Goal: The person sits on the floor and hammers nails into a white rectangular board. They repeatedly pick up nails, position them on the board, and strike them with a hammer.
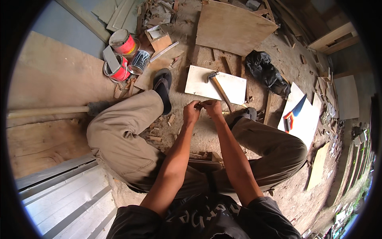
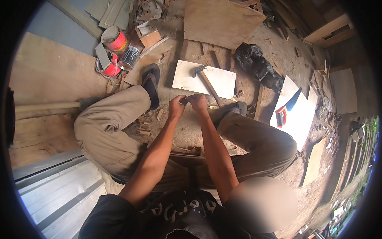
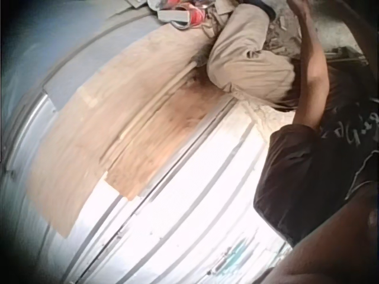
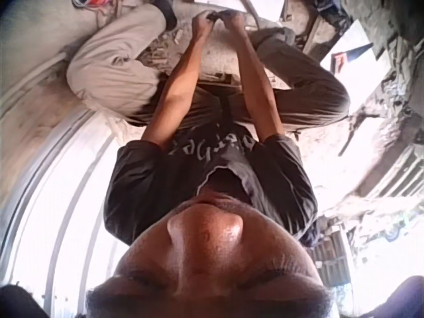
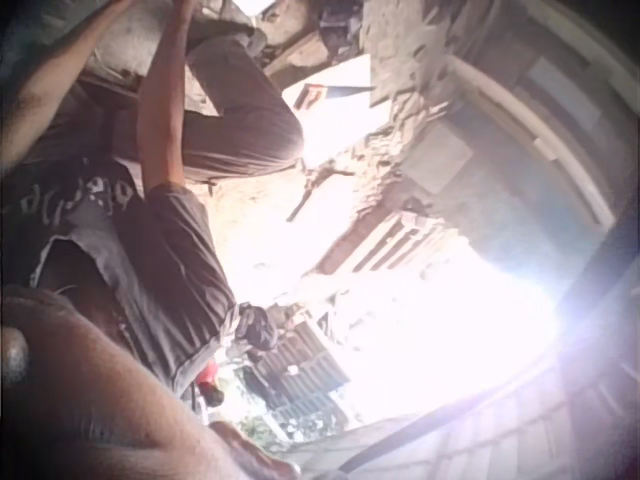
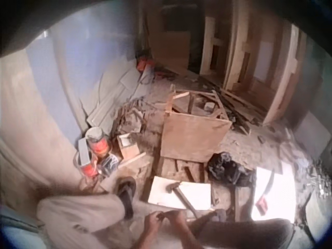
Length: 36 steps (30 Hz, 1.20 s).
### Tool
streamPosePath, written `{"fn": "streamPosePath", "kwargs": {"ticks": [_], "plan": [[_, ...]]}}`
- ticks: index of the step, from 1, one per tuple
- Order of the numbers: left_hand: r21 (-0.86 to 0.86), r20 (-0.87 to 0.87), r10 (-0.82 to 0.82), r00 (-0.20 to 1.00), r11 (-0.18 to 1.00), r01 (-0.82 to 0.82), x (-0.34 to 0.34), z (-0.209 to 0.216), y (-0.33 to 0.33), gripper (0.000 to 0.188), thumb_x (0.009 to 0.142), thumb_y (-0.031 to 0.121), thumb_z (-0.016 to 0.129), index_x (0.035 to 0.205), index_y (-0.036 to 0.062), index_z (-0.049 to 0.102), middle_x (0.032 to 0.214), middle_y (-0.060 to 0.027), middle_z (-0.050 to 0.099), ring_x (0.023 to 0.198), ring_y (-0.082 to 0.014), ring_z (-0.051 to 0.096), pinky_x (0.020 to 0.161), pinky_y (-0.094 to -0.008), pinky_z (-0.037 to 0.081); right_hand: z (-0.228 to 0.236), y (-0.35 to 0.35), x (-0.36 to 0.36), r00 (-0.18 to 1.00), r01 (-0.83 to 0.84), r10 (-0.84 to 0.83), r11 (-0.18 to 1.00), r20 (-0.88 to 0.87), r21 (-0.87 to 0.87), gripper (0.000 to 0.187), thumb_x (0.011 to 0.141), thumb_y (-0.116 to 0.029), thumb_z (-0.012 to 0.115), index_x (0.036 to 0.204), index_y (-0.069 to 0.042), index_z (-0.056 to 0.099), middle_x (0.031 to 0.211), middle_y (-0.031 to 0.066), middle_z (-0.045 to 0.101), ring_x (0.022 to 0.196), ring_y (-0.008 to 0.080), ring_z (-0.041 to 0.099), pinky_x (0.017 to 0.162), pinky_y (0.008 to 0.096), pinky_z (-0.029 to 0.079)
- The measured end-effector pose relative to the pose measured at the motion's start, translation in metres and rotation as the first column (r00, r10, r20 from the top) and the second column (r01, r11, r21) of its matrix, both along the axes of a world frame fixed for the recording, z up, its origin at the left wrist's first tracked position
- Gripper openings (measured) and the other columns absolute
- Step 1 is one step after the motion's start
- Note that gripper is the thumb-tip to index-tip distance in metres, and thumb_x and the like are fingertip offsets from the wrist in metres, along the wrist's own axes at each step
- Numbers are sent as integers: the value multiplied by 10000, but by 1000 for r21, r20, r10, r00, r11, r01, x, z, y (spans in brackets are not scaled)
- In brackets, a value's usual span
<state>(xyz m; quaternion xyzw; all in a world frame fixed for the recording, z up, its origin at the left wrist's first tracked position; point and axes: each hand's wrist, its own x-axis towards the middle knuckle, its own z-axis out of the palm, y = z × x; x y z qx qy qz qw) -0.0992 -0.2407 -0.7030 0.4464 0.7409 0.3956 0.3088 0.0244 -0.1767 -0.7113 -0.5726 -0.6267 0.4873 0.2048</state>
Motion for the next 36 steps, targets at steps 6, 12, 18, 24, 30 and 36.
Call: {"fn": "streamPosePath", "kwargs": {"ticks": [6,12,18,24,30,36], "plan": [[11,14,107,994,994,-107,-16,-18,20,219,848,123,713,1050,39,716,951,-169,723,875,-278,708,762,-358,541,-8,5,6,992,124,-121,988,-34,90,379,852,-249,743,1154,-27,685,867,110,738,698,126,661,583,326,518],[56,81,240,967,968,-245,-60,-21,60,192,892,197,689,992,39,732,910,-159,720,829,-268,694,721,-378,527,-17,33,60,914,282,-400,742,64,608,298,858,-170,704,1082,2,610,899,177,648,855,363,634,759,433,504],[168,-99,180,979,972,-161,-62,-48,68,161,896,192,682,968,50,703,894,-144,693,811,-311,659,712,-417,509,-31,31,72,904,102,-239,925,353,367,647,835,-244,710,1338,59,439,1269,282,509,1177,442,512,992,474,439],[255,-207,183,961,959,-128,-66,-71,64,109,892,142,671,945,46,667,879,-152,677,802,-346,644,700,-429,500,-36,19,67,862,-47,-28,990,506,135,870,861,-377,690,1500,6,241,1528,248,289,1416,383,302,1128,440,344],[299,-266,99,959,954,-16,-69,-74,67,68,870,57,667,934,39,655,868,-144,667,805,-361,643,674,-429,500,-36,24,73,872,-80,-3,986,489,149,875,838,-355,711,1493,3,254,1510,274,294,1396,412,321,1109,455,363],[355,-236,75,969,935,15,-69,-78,64,71,854,23,659,920,39,639,884,-131,667,792,-355,641,684,-413,502,-32,21,67,878,-58,-19,988,479,146,882,807,-310,737,1482,20,275,1484,301,316,1374,439,343,1099,472,369]]}}
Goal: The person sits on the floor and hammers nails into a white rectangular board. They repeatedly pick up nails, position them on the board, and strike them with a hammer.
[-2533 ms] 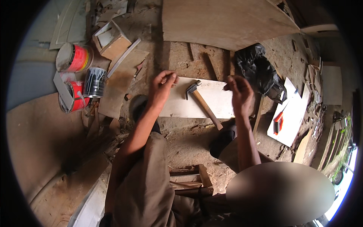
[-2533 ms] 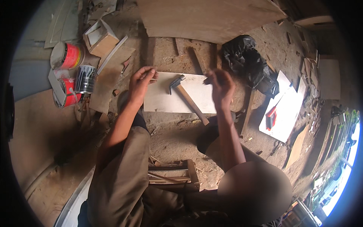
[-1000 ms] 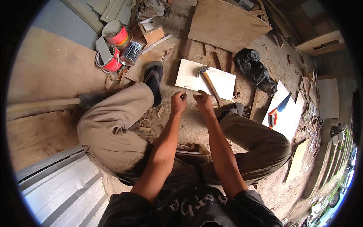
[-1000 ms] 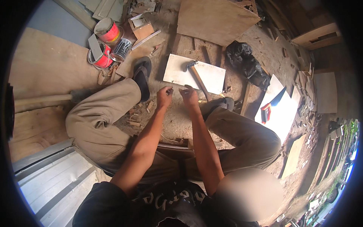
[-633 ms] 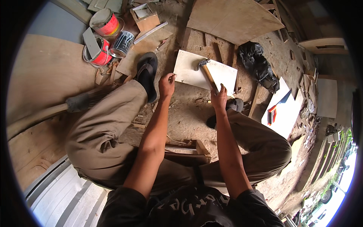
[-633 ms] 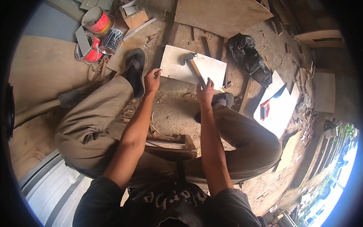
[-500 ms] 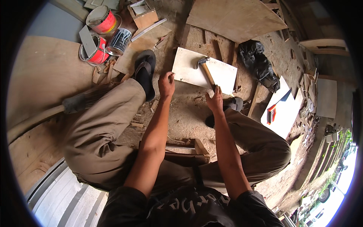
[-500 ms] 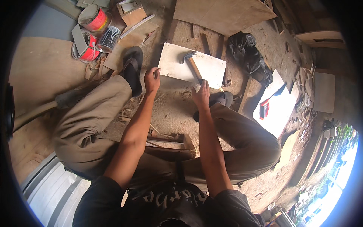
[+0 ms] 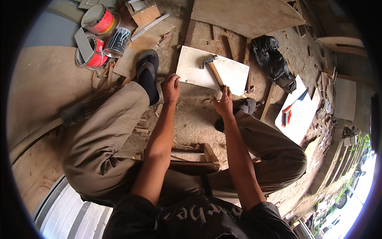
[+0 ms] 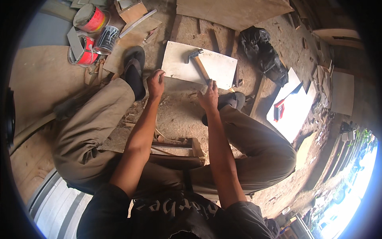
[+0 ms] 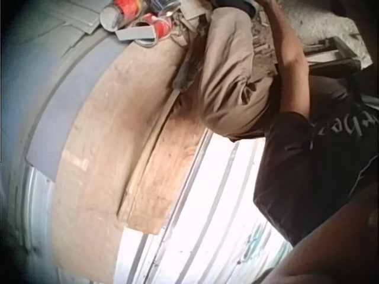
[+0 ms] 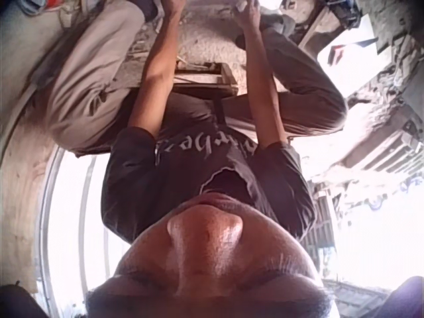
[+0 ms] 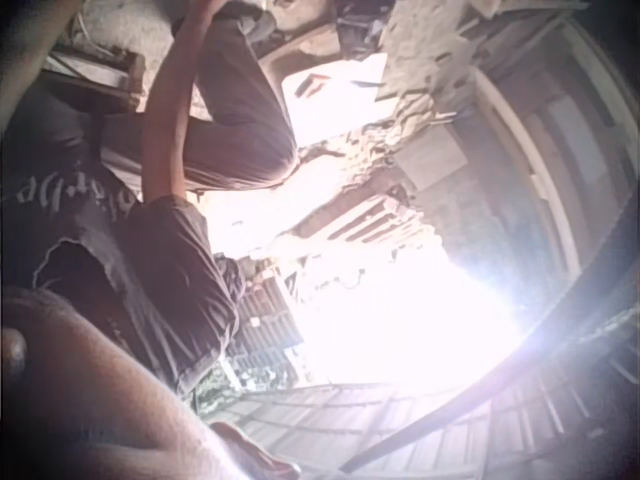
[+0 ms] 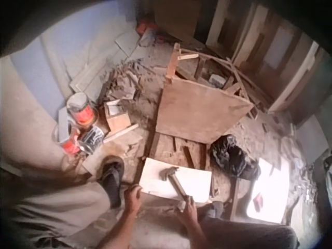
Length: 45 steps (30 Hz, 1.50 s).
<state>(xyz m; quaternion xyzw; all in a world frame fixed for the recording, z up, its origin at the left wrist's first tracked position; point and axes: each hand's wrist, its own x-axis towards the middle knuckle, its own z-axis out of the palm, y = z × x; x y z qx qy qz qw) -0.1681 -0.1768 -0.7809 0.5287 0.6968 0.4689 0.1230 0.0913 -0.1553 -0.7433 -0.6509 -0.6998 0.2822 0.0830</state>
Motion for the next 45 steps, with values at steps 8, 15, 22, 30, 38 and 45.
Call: {"fn": "streamPosePath", "kwargs": {"ticks": [8,15,22,30,38,45], "plan": [[-45,-31,45,998,998,-46,4,3,-1,98,850,26,665,946,16,648,892,-140,684,825,-348,662,713,-407,504,0,1,0,995,-34,36,999,89,-28,935,819,-345,737,1510,-8,204,1489,287,304,1372,430,354,1071,451,412],[-49,-144,34,989,998,-42,4,-5,1,81,876,76,642,955,59,654,978,-79,675,908,-307,639,784,-426,458,-17,0,-2,989,50,-76,979,124,200,655,851,-235,708,1394,-26,406,1317,210,480,1198,386,502,1027,456,411],[-93,-196,26,980,995,-45,4,-16,-7,110,903,148,650,1012,152,635,1083,-10,639,969,-259,604,910,-436,409,-6,20,1,973,8,-33,994,230,108,398,899,-162,606,1238,8,486,1159,205,551,1058,408,559,888,488,463],[-151,-177,30,984,987,-57,-1,-22,-18,91,905,155,654,992,129,645,1103,6,636,985,-236,607,933,-427,408,39,-14,-40,984,-4,-12,996,-179,-87,269,981,-261,554,1047,-11,479,641,201,566,593,423,603,531,485,475],[-134,-274,19,961,989,-58,1,-28,-12,103,918,175,640,1000,116,666,1134,6,651,1062,-176,605,960,-400,403,38,-80,-62,963,-111,68,982,-259,-154,360,1009,-349,519,885,-19,446,592,235,526,562,461,573,499,490,430],[-150,-174,20,985,988,-47,4,-24,-14,99,917,156,630,999,112,664,1128,3,654,1065,-188,606,954,-399,410,32,-86,-64,966,-60,30,992,-258,-107,374,1007,-353,521,860,-21,430,572,238,519,560,489,551,494,514,420]]}}
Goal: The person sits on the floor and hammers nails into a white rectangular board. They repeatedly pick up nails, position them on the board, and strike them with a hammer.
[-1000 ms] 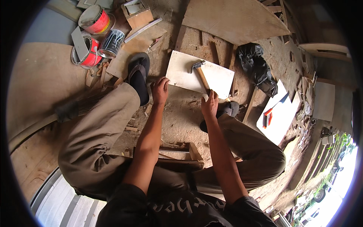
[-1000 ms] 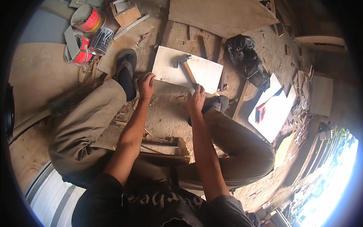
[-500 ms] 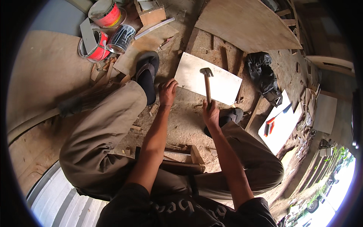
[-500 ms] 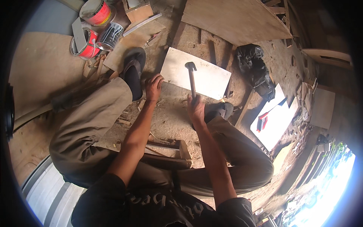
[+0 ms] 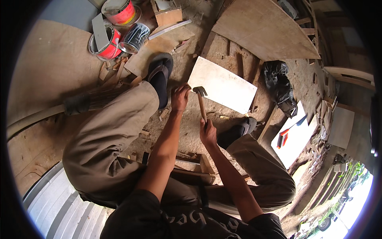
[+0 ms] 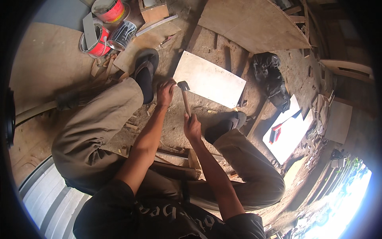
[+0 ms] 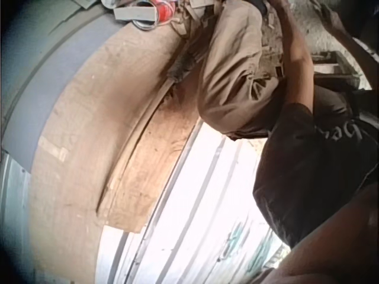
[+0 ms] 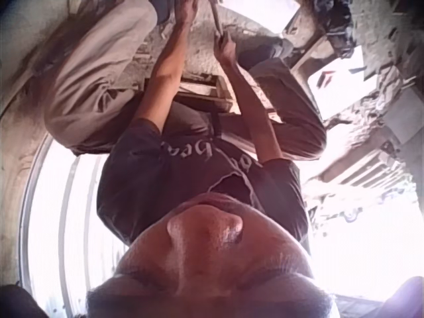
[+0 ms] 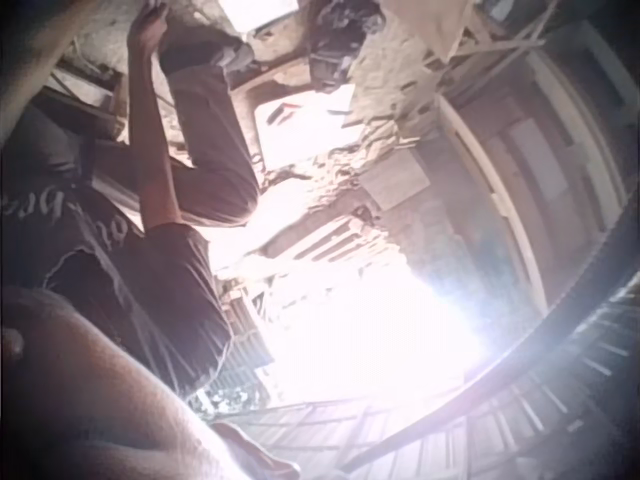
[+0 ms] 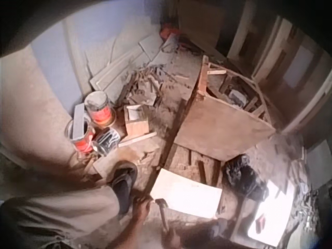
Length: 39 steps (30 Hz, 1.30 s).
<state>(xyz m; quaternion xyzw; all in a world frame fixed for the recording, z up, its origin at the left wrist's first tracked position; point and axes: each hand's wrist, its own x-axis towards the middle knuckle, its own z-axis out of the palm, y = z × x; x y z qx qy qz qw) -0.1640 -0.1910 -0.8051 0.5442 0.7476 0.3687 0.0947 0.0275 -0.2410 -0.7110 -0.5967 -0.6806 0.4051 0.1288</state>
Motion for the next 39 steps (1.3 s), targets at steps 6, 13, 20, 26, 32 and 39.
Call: {"fn": "streamPosePath", "kwargs": {"ticks": [6,13,20,26,32,39], "plan": [[-53,-14,77,997,996,-77,7,1,2,127,920,129,612,1046,133,617,1148,12,625,1061,-199,599,958,-417,400,-3,0,-1,1000,-5,5,1000,24,-29,378,1002,-353,530,864,-12,445,586,245,535,589,490,572,502,516,423],[-51,-91,41,995,998,-45,4,-7,2,116,948,182,576,1056,151,603,1150,19,608,1098,-186,572,954,-426,391,0,-1,-8,1000,18,-17,999,14,-27,405,1010,-371,510,840,-6,461,575,230,500,536,456,537,486,471,397],[-43,-97,53,994,997,-57,4,-8,3,106,957,211,571,1043,154,593,1117,18,617,1040,-186,597,929,-427,397,-2,7,-11,999,-28,29,998,-14,59,334,1001,-289,542,849,-21,413,579,247,532,576,494,569,479,526,409],[-28,-37,43,998,999,-44,4,-4,4,79,954,209,579,1004,148,576,1084,21,622,1033,-185,598,908,-429,404,-1,6,-10,1000,-17,17,1000,1,23,326,1003,-290,534,850,-24,423,595,256,547,599,500,575,498,540,422],[33,-93,55,994,998,-52,4,-5,4,87,951,213,584,1017,156,578,1085,26,618,1027,-186,599,910,-431,405,-6,5,-3,998,-60,59,998,39,30,329,1004,-310,524,871,-23,433,613,251,552,612,495,576,511,547,430],[-34,-142,51,989,998,-56,-1,-10,2,140,947,234,589,1062,155,575,1111,26,611,1034,-186,596,924,-430,402,-7,1,-3,997,-71,71,996,0,62,315,1005,-306,520,880,-30,438,615,239,546,602,489,570,507,545,432]]}}
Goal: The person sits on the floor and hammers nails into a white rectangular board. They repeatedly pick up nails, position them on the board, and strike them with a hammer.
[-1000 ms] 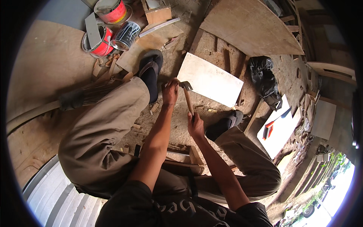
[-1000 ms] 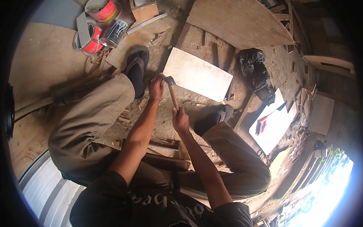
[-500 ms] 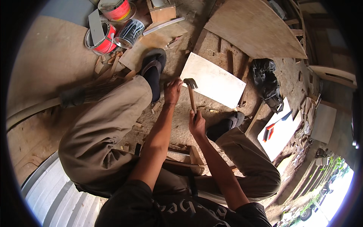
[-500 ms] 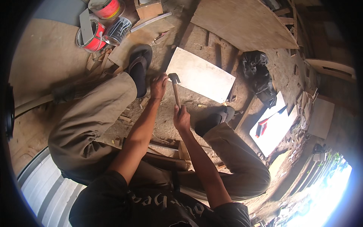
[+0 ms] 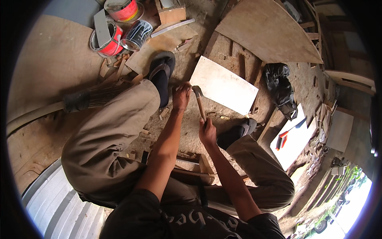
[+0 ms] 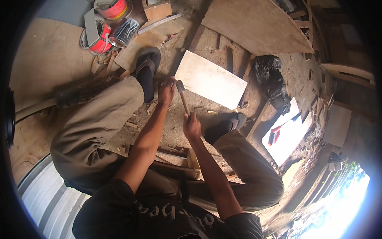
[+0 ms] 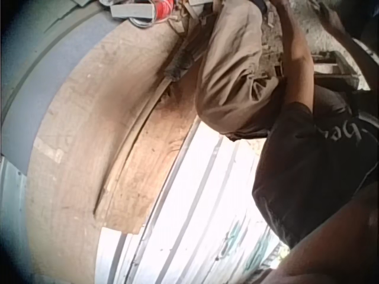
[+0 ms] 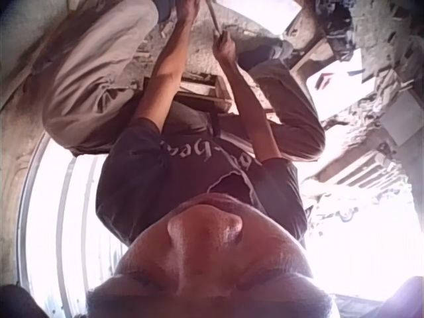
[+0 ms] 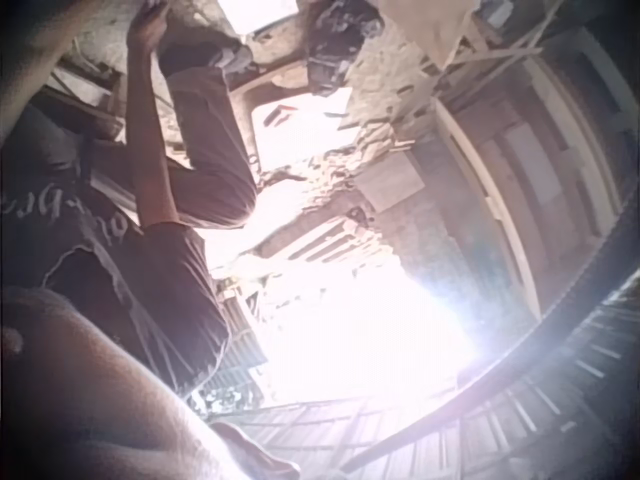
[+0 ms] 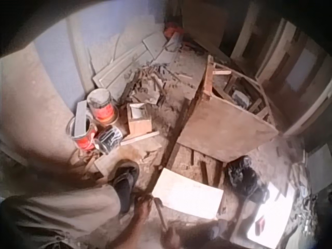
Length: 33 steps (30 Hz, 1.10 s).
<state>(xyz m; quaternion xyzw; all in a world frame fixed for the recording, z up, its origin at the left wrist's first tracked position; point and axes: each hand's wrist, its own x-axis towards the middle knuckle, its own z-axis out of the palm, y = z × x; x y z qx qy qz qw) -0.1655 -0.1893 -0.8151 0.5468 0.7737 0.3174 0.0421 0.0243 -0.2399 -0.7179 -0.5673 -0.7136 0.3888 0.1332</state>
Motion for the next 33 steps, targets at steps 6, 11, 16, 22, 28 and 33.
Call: {"fn": "streamPosePath", "kwargs": {"ticks": [6,11,16,22,28,33], "plan": [[46,23,2,1000,999,-3,2,-1,-1,151,951,238,579,1071,146,577,1100,5,608,1042,-196,595,908,-430,411,-1,1,-2,1000,-3,3,1000,23,-26,316,1002,-306,530,881,-30,436,595,227,535,592,475,579,500,528,433],[-16,53,-4,999,1000,4,5,1,2,147,940,221,589,1070,154,575,1099,12,606,1045,-203,591,898,-433,412,1,-4,0,1000,18,-18,1000,18,6,326,1009,-312,516,880,-28,421,580,228,523,569,474,563,492,517,416],[3,109,-24,994,1000,24,2,2,0,131,944,224,584,1056,156,580,1122,12,607,1027,-209,596,891,-436,410,0,-5,-3,998,56,-55,998,5,-19,342,1018,-320,499,869,-24,417,561,232,502,538,471,537,478,491,395],[52,57,18,998,998,-21,2,3,0,99,947,222,579,1017,152,576,1067,21,621,1013,-218,601,873,-440,404,-6,-5,-5,1000,24,-24,999,12,23,341,1015,-307,506,849,-25,409,555,231,496,509,465,522,455,489,374],[-50,163,-15,987,998,24,5,16,3,90,951,214,567,999,139,576,1035,33,623,957,-237,615,856,-437,401,-1,-4,-2,998,39,-33,995,-57,95,343,1013,-301,508,845,-14,423,536,223,492,494,451,527,448,486,372],[150,100,23,995,988,-38,-1,9,2,78,949,219,569,970,144,565,987,30,606,935,-225,616,847,-427,405,-2,-3,-10,999,23,-21,998,-34,51,348,1016,-314,500,863,-8,435,540,219,491,493,446,528,453,489,374]]}}
